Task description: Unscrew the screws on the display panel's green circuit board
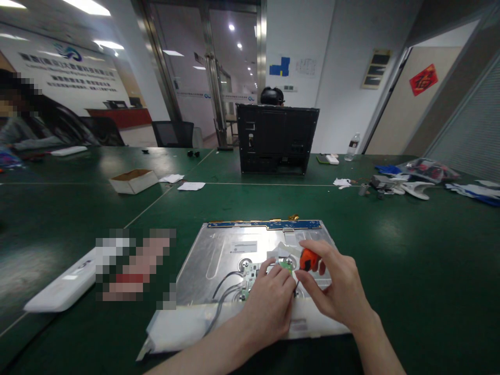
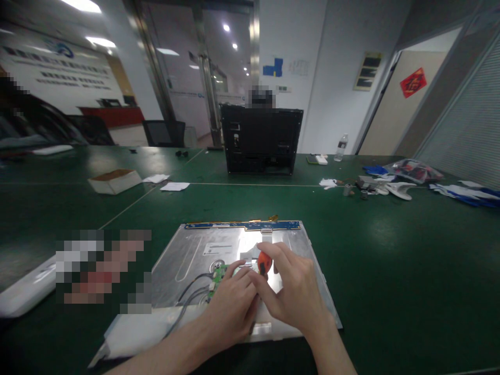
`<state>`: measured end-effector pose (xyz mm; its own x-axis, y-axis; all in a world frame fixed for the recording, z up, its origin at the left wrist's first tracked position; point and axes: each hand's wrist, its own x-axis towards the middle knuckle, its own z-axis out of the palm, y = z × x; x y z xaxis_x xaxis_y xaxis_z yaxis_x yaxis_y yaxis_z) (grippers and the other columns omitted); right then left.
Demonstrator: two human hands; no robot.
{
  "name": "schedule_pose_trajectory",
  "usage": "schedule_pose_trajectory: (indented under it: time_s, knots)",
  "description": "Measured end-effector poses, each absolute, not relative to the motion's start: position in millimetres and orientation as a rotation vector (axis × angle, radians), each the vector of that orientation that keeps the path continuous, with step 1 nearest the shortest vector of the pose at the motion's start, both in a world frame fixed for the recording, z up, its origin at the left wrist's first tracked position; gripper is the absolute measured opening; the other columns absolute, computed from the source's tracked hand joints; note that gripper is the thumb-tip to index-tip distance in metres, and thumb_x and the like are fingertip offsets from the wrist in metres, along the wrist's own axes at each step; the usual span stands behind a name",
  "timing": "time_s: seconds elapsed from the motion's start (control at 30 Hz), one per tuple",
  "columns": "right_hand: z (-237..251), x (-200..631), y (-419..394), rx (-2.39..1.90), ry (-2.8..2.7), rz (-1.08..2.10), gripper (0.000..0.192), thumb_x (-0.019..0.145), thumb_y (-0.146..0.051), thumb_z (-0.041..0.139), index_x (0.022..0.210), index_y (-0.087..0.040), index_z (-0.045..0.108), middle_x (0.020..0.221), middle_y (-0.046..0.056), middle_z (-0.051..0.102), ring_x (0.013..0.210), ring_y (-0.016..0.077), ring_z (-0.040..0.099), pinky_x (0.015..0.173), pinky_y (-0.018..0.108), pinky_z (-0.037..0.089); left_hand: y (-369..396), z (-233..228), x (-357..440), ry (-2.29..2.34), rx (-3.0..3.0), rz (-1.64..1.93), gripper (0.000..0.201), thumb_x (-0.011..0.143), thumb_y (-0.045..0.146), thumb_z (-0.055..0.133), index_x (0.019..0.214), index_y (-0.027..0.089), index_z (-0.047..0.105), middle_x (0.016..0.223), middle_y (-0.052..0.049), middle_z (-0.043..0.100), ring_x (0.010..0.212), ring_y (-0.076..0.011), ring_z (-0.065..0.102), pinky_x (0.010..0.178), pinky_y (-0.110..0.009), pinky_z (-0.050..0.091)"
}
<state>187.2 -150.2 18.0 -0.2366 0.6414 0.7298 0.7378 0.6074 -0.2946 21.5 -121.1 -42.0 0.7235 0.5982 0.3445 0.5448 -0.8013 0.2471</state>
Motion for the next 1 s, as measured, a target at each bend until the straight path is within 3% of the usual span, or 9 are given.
schedule_pose_trajectory:
  time_s: [0.2, 0.5, 0.73, 1.0]
  knots:
    - [17.0, 186.1, -150.2, -1.09, -1.927, -0.122, 0.035, 0.088, -0.017, 0.051, 0.122, -0.018, 0.046, 0.08, 0.0, 0.06, 0.058, 0.0107, 0.055, 0.054, 0.023, 0.043, -120.8, -41.3, 21.8, 0.924, 2.8, 0.597, 0.02, 0.078, 0.016, 0.053, 0.097, 0.019, 0.058, 0.097, -0.007, 0.064, 0.097, -0.0252, 0.056, 0.106, -0.049, 0.029]
    - [15.7, 186.3, -146.9, -1.111, -1.943, -0.214, 0.024, 0.089, -0.024, 0.057, 0.112, -0.02, 0.053, 0.075, -0.001, 0.058, 0.056, 0.0106, 0.052, 0.05, 0.022, 0.038, -121.3, -42.9, 21.4, 0.923, 2.789, 0.647, 0.022, 0.077, 0.015, 0.054, 0.098, 0.019, 0.058, 0.099, -0.007, 0.065, 0.099, -0.025, 0.057, 0.108, -0.048, 0.027]
    - [18.3, 186.7, -150.3, -1.06, -1.962, -0.086, 0.039, 0.086, -0.018, 0.05, 0.125, -0.017, 0.048, 0.092, 0.005, 0.063, 0.067, 0.0141, 0.058, 0.058, 0.026, 0.046, -120.5, -41.0, 22.2, 0.915, 2.808, 0.622, 0.016, 0.076, 0.016, 0.054, 0.092, 0.019, 0.058, 0.094, -0.007, 0.064, 0.095, -0.0248, 0.057, 0.105, -0.048, 0.031]
    - [15.7, 186.3, -147.4, -1.081, -1.937, -0.17, 0.029, 0.087, -0.019, 0.055, 0.116, -0.02, 0.053, 0.08, 0.001, 0.061, 0.058, 0.0106, 0.055, 0.051, 0.022, 0.042, -120.0, -43.9, 21.5, 0.914, 2.81, 0.62, 0.024, 0.079, 0.016, 0.052, 0.102, 0.02, 0.058, 0.1, -0.008, 0.065, 0.1, -0.0264, 0.056, 0.106, -0.05, 0.029]
